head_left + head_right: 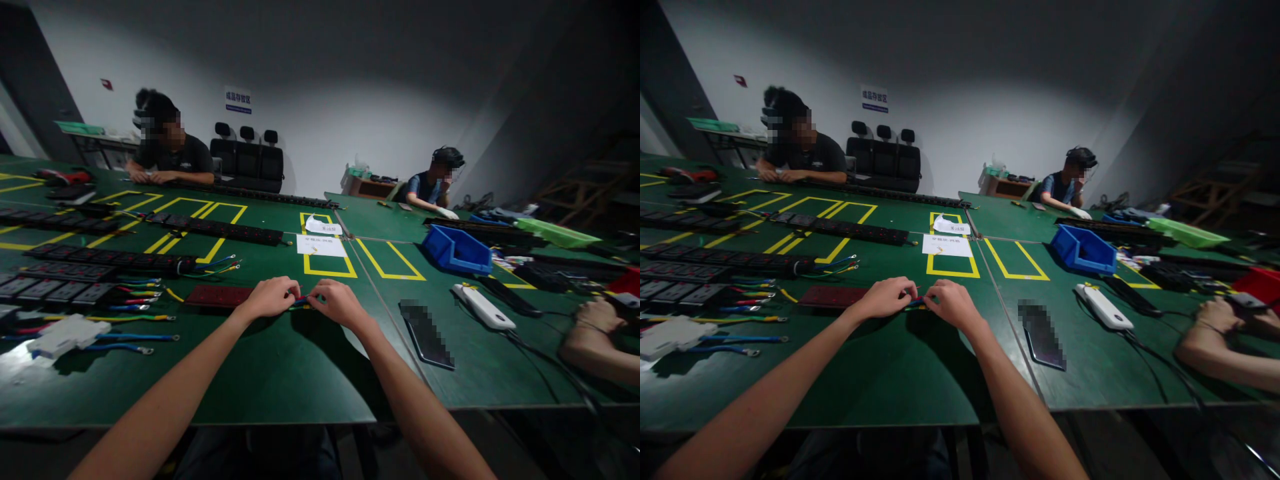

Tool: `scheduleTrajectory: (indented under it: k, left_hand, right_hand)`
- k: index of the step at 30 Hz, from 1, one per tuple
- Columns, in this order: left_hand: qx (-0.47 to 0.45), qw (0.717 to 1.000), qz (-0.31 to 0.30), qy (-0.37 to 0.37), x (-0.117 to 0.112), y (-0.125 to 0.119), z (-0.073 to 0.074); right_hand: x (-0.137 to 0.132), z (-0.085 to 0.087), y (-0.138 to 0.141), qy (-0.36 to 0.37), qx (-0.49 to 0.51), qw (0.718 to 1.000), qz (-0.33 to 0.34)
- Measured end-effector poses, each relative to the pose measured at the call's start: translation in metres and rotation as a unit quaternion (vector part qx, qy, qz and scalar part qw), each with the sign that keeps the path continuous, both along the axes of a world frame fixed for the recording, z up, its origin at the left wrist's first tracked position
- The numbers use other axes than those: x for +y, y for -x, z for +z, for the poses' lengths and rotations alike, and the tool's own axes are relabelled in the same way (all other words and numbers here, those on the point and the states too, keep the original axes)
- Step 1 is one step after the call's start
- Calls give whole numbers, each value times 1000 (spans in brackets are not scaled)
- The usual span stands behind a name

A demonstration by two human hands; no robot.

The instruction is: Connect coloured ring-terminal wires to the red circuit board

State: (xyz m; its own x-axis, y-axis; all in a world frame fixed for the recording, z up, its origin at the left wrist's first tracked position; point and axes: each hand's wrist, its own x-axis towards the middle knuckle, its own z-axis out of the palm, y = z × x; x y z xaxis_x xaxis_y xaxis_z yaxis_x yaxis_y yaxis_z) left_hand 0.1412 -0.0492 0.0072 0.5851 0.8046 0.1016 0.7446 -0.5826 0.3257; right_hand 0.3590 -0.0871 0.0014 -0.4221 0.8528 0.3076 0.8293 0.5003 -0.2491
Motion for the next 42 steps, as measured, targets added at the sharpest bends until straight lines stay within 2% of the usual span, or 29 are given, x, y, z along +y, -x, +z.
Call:
scheduleTrajectory:
  k: [3, 8, 14, 19, 26, 33, 42]
  left_hand:
    - [5, 1000, -2, 2, -1, 0, 2]
    - [6, 1000, -12, 1, -2, 1, 4]
    - [0, 1000, -13, -2, -4, 1, 4]
    - [0, 1000, -5, 10, -3, 0, 3]
    - [4, 1000, -4, 1, -2, 0, 2]
    - [8, 1000, -11, -13, -4, -1, 2]
    - [6, 1000, -6, -8, -5, -1, 3]
  right_hand:
    - [2, -3, 4, 32, 24, 998, -45]
    - [9, -11, 9, 128, 58, 983, -115]
    - [15, -19, 13, 199, 99, 962, -160]
    - [15, -21, 12, 154, 115, 969, -153]
    - [14, -17, 9, 146, 102, 976, -128]
    - [20, -19, -1, 163, 109, 978, -71]
    - [22, -23, -2, 188, 148, 967, -83]
